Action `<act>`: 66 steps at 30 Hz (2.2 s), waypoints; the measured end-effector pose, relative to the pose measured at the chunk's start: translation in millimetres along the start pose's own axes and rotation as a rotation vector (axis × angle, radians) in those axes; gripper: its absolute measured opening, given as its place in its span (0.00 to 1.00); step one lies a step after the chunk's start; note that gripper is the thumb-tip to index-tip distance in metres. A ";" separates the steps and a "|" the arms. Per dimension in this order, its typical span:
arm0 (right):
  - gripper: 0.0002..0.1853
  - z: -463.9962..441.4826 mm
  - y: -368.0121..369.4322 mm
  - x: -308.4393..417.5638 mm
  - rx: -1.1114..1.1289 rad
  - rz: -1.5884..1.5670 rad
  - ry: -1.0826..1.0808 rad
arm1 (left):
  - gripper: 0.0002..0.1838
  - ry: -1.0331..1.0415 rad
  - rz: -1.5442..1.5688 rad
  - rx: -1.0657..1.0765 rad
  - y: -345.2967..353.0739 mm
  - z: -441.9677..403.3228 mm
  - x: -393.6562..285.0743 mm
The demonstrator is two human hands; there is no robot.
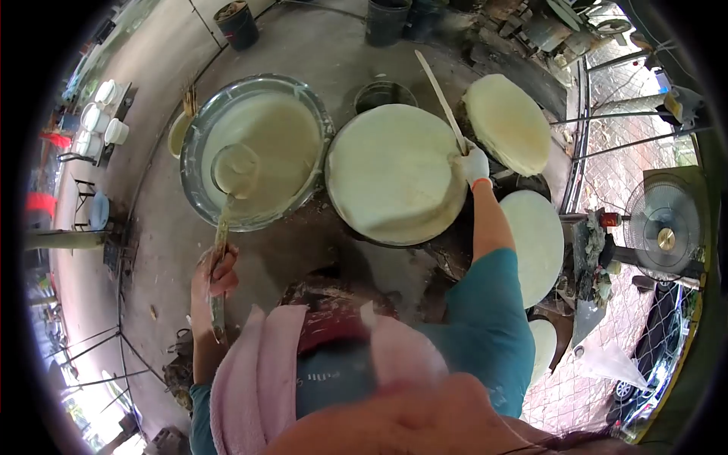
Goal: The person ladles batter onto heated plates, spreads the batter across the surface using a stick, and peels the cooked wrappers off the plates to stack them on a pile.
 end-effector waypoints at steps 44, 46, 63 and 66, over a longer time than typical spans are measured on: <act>0.11 -77.9 -109.4 -51.5 -0.138 0.932 -0.204 | 0.15 -0.092 0.013 0.084 247.3 -103.4 109.9; 0.12 -77.4 -115.7 -54.9 -0.114 0.905 -0.155 | 0.15 -0.102 -0.078 0.044 260.8 -104.3 113.1; 0.24 175.2 -67.7 -39.8 -0.135 -0.553 0.280 | 0.15 0.243 -1.235 0.176 212.3 -281.8 249.5; 0.23 236.7 -21.4 -18.7 -0.337 -0.391 0.151 | 0.16 0.580 -1.519 0.103 184.6 -291.6 242.6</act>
Point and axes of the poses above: each hand's wrist, its own z-axis away from the middle knuckle, its own y-axis out of the palm, x = y × z, the point moved 2 cm from there along -z, towards the middle knuckle
